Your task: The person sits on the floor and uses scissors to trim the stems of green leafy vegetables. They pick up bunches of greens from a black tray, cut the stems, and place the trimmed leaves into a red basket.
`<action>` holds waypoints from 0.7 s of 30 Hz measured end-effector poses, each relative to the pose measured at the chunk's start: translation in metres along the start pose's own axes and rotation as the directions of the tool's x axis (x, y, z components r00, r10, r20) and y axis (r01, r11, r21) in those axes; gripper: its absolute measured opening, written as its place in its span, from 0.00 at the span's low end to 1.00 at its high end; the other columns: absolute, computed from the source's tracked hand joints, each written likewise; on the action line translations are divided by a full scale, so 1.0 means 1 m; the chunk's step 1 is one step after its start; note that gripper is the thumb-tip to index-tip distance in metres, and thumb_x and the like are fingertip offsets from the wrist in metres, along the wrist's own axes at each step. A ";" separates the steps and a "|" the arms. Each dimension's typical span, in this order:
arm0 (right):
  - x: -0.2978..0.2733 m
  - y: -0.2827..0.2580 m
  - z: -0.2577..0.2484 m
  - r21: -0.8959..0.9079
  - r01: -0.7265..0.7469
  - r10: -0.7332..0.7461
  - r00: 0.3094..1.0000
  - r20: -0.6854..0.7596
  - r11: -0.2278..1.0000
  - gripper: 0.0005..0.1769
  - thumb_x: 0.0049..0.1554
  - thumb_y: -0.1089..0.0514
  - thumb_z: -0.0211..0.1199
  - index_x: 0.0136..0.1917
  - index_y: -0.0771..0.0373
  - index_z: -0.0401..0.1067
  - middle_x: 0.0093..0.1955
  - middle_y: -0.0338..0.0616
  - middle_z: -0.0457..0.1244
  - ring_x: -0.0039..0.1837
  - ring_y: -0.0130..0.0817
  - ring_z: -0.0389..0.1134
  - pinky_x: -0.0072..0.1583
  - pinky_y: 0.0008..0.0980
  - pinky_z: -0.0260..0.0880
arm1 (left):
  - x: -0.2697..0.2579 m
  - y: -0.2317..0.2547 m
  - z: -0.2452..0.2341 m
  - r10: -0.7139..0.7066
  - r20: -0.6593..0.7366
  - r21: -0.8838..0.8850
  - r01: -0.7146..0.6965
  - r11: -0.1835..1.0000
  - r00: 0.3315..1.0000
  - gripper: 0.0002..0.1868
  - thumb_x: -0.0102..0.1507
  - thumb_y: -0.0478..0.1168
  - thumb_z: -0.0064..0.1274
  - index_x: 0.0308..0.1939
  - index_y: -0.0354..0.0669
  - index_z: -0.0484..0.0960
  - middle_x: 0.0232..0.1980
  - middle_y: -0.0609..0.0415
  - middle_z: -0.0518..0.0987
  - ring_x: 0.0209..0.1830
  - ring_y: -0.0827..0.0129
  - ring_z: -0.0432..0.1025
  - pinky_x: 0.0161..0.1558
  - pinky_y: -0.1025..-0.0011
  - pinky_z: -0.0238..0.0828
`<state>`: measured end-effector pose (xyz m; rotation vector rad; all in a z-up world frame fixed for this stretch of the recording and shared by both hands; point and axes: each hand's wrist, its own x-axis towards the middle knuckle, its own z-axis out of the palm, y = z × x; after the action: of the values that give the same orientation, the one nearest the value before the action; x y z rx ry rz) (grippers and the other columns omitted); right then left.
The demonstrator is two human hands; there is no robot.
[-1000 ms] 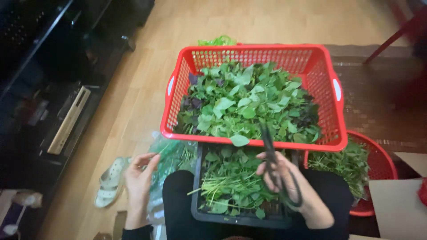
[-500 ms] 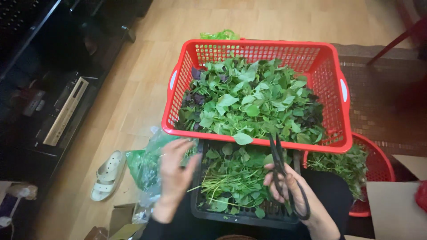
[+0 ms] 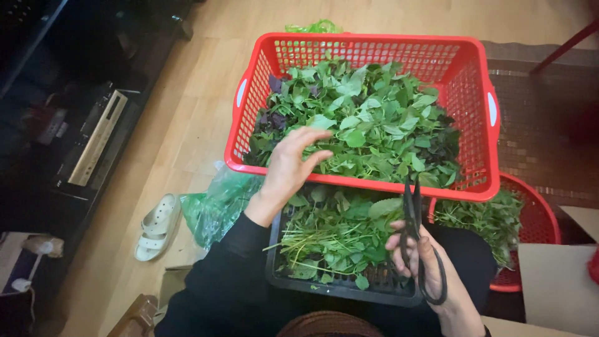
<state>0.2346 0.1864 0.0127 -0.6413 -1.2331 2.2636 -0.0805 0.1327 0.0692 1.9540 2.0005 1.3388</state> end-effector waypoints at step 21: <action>0.002 0.029 0.023 -0.450 -0.197 0.292 0.944 0.153 0.871 0.22 0.54 0.57 0.59 0.63 0.59 0.70 0.47 0.43 0.69 0.39 0.27 0.64 0.42 0.25 0.63 | -0.146 0.027 -0.015 -0.780 0.028 -0.286 0.752 0.593 0.625 0.09 0.58 0.41 0.64 0.37 0.49 0.79 0.35 0.61 0.84 0.33 0.78 0.77 0.38 0.78 0.72</action>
<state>0.2135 0.1595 -0.0009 -0.7594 -1.8900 2.3250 -0.0381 -0.0011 0.0189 0.7047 2.1372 1.3433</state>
